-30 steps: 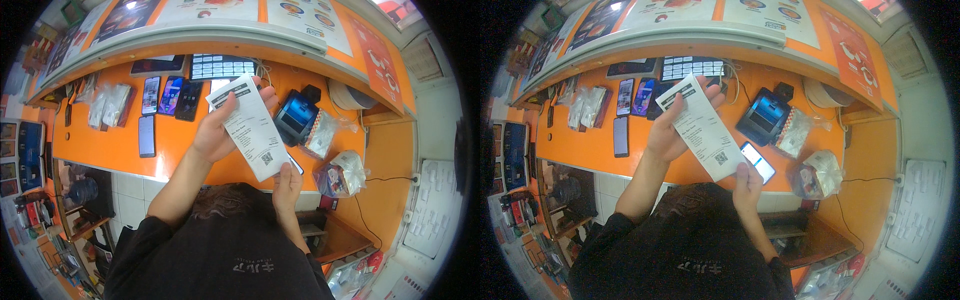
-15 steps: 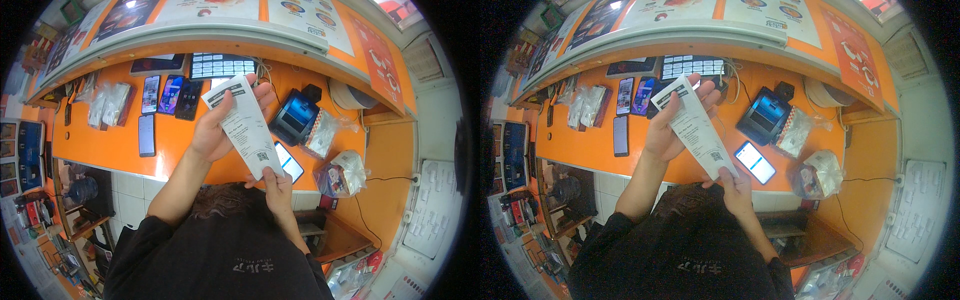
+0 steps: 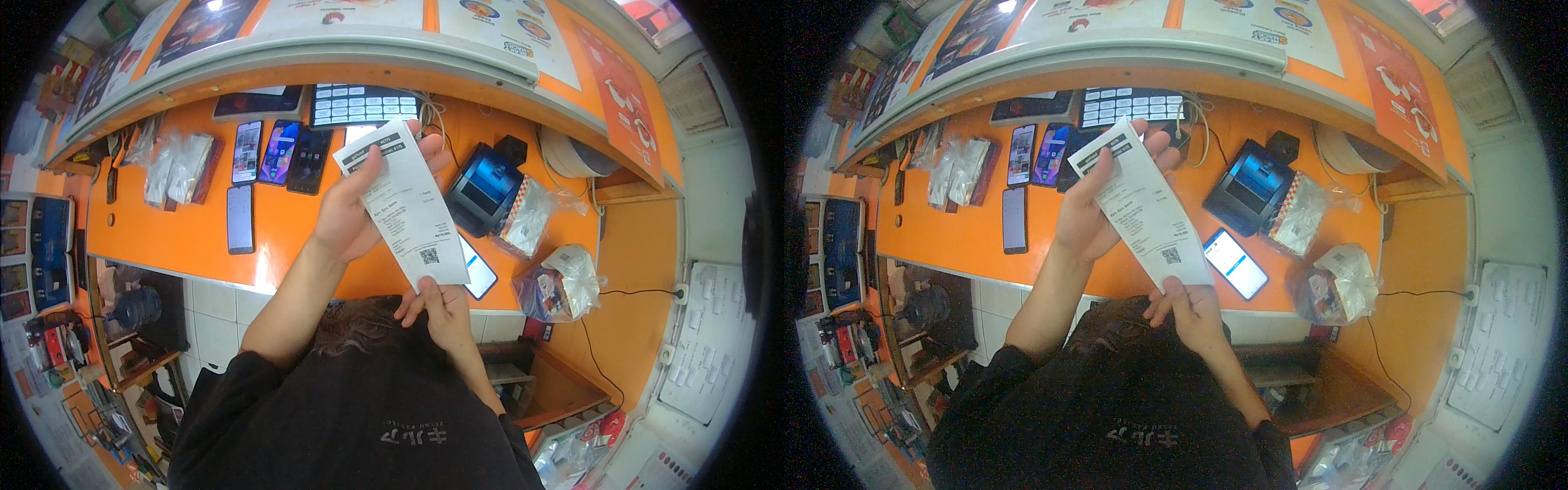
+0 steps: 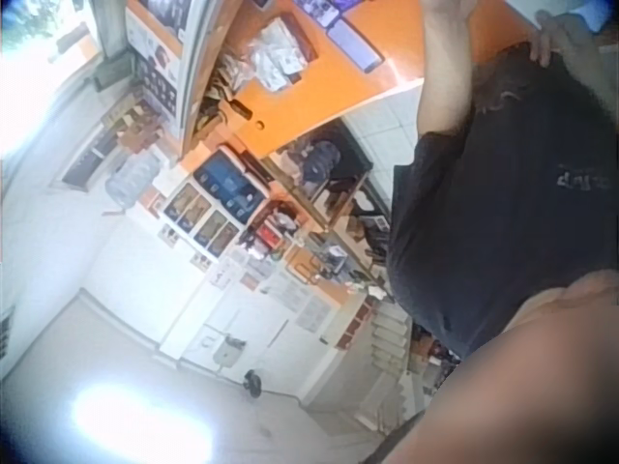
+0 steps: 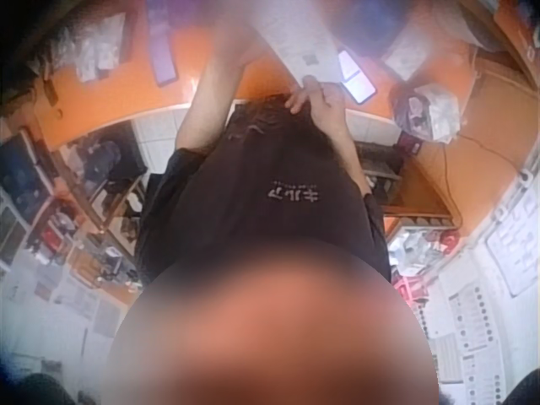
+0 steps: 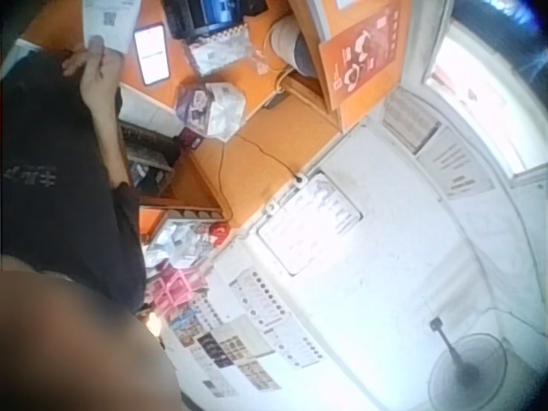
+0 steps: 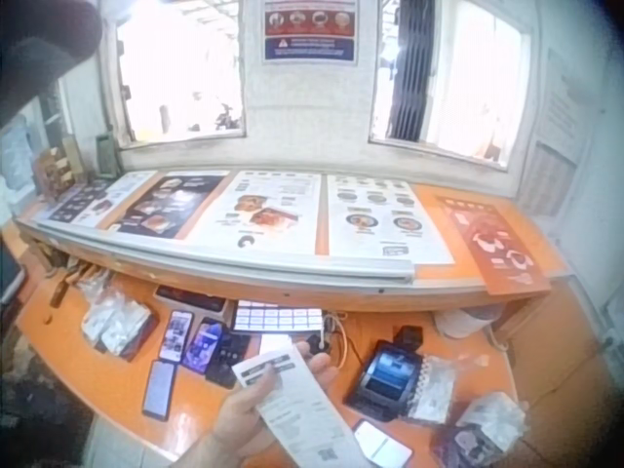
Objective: The person folds flat paper food containers into shape, places a receipt inside one, and stacks the finished containers on a stainless steel counter. The person also handles a plastic bag and a small green item during the process.
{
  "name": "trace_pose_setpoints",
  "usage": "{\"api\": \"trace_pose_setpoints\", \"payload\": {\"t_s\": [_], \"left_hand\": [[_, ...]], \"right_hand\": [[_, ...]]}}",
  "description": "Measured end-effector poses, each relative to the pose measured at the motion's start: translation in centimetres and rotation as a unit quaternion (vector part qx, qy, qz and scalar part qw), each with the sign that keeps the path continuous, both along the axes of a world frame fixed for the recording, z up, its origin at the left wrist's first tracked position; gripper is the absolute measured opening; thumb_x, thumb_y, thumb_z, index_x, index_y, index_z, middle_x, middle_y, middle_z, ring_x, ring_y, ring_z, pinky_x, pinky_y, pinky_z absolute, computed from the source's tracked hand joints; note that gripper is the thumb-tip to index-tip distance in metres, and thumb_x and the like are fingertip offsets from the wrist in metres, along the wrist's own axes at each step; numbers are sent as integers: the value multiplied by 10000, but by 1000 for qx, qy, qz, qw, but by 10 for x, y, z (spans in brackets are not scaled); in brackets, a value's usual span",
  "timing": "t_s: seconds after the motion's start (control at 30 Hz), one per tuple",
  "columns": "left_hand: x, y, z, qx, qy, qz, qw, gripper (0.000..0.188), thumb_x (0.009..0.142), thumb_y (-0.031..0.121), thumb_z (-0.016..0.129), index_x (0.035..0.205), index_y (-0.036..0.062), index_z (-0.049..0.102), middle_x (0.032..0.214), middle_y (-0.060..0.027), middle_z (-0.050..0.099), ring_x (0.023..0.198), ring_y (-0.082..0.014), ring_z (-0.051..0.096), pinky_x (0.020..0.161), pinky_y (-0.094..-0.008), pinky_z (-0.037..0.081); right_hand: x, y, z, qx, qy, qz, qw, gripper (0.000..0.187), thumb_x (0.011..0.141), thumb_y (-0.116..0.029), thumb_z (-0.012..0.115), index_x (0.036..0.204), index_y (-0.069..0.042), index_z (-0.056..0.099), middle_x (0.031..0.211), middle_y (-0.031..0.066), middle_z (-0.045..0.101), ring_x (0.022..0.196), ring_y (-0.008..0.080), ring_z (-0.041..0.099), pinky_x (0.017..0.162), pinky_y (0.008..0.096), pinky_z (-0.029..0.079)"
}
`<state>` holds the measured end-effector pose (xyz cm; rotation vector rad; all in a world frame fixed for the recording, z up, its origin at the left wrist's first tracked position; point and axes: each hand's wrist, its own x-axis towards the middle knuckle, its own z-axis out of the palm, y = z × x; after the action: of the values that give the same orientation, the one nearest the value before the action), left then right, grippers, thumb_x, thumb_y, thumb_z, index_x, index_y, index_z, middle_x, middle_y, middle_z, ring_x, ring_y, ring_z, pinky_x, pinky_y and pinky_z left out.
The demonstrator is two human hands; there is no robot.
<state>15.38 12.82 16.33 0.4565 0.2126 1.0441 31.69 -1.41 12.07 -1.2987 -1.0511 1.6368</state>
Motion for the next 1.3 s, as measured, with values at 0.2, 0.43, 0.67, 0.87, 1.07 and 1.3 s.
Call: {"api": "trace_pose_setpoints", "payload": {"t_s": [0.2,0.43,0.67,0.87,1.07,1.3], "left_hand": [[-3,6,1,-22,-7,-43,999,571,1069,360,398,1539,58,277,1515,-175,434,1407,-315,425,1119,-481,416],[0,13,3,-41,-27,-66,997,551,1076,343,388,1525,35,295,1485,-180,467,1365,-305,484,1105,-460,441],[-1,17,5,-31,11,-64,997,551,1069,376,393,1512,54,329,1480,-167,474,1362,-308,490,1118,-449,436],[0,19,4,-8,48,-69,996,564,1064,406,393,1509,62,345,1483,-161,472,1360,-303,492,1124,-441,427],[0,21,6,-22,32,-55,998,546,1070,361,393,1502,34,328,1465,-188,479,1369,-315,479,1112,-474,440],[-3,25,6,-17,35,-47,998,550,1068,360,402,1501,28,331,1448,-180,501,1350,-309,499,1098,-469,449]], "right_hand": [[1,-3,8,-79,14,83,993,445,1085,-290,421,771,-11,569,673,130,640,590,192,656,603,298,524],[0,-3,0,-14,69,96,993,390,1086,-282,409,931,21,601,737,112,658,650,171,658,652,298,529],[2,9,10,96,-2,-27,995,403,1099,-267,351,1107,58,588,812,130,680,703,197,676,661,313,546],[4,16,21,116,-35,-72,990,444,1104,-305,347,1110,65,592,837,131,704,704,181,673,662,296,539],[5,18,18,104,-51,-67,991,469,1107,-301,316,1077,65,608,799,128,706,694,184,673,706,307,533],[12,18,11,106,-116,-25,987,524,1107,-303,293,993,70,642,760,134,712,698,203,685,734,317,530]]}}
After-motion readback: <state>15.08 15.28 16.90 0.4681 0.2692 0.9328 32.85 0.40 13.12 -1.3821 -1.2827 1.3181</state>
